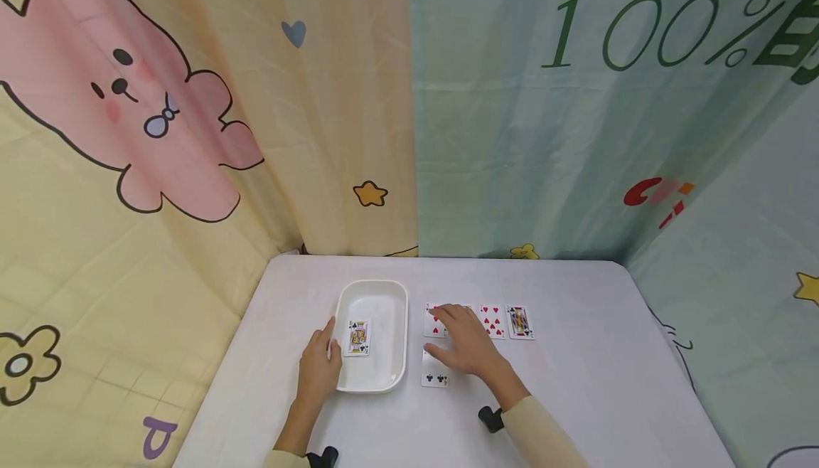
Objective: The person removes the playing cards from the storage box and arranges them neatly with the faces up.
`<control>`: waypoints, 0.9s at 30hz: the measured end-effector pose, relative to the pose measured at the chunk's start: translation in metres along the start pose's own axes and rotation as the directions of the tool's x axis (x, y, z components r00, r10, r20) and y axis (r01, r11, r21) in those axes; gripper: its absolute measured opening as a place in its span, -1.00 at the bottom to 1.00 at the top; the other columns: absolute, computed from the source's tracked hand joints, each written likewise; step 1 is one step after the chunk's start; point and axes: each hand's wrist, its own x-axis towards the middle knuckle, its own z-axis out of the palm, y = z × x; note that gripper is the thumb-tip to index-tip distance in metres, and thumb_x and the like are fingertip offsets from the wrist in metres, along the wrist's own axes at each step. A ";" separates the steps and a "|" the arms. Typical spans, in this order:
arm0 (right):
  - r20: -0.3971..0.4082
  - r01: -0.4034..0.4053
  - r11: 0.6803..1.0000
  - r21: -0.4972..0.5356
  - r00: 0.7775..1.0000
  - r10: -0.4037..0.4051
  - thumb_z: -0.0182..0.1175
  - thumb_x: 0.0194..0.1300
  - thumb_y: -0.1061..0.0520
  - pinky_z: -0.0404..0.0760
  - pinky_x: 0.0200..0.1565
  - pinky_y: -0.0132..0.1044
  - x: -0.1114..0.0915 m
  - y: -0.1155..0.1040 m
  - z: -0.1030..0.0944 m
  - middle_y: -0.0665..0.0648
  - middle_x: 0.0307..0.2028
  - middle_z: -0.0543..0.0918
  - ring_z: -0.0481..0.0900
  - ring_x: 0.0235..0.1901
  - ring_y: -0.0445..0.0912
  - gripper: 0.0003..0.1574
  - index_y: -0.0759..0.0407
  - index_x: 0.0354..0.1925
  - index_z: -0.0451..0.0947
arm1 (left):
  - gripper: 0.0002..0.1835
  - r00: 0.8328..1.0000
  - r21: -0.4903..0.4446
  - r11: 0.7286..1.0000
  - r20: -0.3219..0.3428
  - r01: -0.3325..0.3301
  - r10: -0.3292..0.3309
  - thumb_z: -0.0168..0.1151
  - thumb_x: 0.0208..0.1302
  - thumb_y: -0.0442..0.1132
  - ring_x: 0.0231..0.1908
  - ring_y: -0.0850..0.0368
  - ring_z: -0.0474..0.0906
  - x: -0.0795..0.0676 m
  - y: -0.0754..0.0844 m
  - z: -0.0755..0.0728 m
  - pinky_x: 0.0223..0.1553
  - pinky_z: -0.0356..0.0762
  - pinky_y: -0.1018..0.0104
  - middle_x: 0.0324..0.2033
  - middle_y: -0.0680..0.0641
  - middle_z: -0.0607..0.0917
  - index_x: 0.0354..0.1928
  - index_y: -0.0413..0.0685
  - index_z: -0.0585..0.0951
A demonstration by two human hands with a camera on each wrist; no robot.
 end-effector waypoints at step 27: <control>0.211 0.214 0.976 -0.036 0.956 -0.202 0.39 0.10 -0.46 0.51 0.32 -0.03 0.096 -0.069 0.057 0.16 0.37 0.48 0.51 0.31 0.06 0.16 0.15 0.46 0.39 | -0.46 0.996 -0.008 0.999 -0.070 -0.048 0.047 0.20 0.40 -0.36 -0.44 0.18 0.38 -0.001 -0.003 0.003 -0.35 0.44 0.27 -0.27 -0.09 0.64 0.41 -0.15 0.50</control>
